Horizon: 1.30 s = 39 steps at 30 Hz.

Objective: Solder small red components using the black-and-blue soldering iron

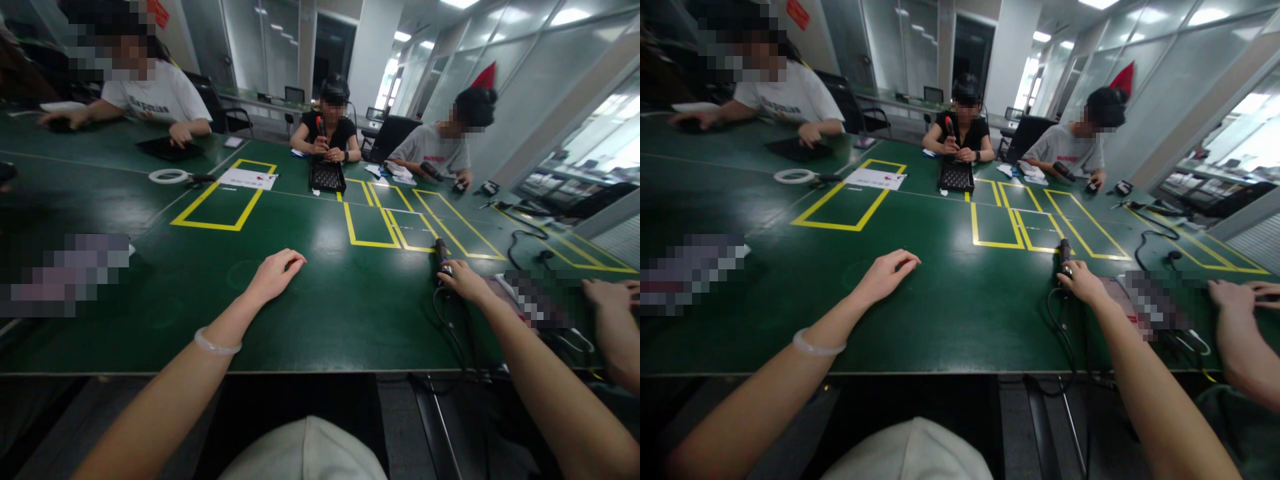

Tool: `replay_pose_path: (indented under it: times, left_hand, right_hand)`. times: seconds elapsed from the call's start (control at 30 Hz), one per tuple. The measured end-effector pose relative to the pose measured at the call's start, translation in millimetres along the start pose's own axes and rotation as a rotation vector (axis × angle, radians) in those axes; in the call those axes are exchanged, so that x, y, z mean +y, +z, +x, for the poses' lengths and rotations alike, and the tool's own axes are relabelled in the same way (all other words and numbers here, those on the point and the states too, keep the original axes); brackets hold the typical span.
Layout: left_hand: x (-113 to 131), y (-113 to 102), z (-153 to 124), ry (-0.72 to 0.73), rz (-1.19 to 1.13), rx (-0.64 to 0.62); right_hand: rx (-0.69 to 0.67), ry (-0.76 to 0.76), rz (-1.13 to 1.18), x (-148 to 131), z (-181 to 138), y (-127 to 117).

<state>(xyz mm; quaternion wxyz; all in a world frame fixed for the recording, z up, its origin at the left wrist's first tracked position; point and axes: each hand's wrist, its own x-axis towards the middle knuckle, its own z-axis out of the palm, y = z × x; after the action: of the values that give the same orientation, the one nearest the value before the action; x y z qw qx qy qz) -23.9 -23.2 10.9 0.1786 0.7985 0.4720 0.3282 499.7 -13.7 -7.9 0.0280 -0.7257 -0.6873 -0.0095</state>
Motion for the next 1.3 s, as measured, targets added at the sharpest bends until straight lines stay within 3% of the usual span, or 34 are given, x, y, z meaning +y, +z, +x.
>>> replay_pose_path:
  times: [0.33,0.5,0.6,0.67,0.8,0.97,1.1,1.3]
  left_hand:
    - [-2.2,1.4,-0.4,0.005,0.004,-0.007]
    - [-1.3,2.3,-0.4,0.004,0.004,-0.016]
    - [-1.0,3.4,-0.2,0.004,0.011,-0.027]
    - [-1.1,4.1,0.0,0.009,0.014,-0.033]
    - [-0.9,5.3,0.5,0.018,-0.001,-0.055]
    - [3.5,9.8,0.1,0.038,-0.148,-0.125]
    - [8.6,14.8,-1.4,0.044,-0.241,-0.156]
    - [9.8,17.9,-1.3,0.116,-0.184,-0.140]
  right_hand:
    - [0.171,0.109,0.122,7.5,-23.3,11.3]
    - [0.284,0.157,0.153,0.0,-25.2,-8.8]
    - [0.433,0.097,0.276,-36.8,-24.9,-33.1]
    - [0.437,0.023,0.500,-78.5,-25.0,-46.4]
    - [0.278,-0.180,1.082,-182.5,-27.5,-50.4]
    - [0.060,-0.275,1.505,-287.0,-32.0,-16.2]
    - [0.006,-0.227,1.663,-323.6,-34.0,12.7]
    - [-0.088,-0.249,1.738,-327.0,-40.0,26.3]
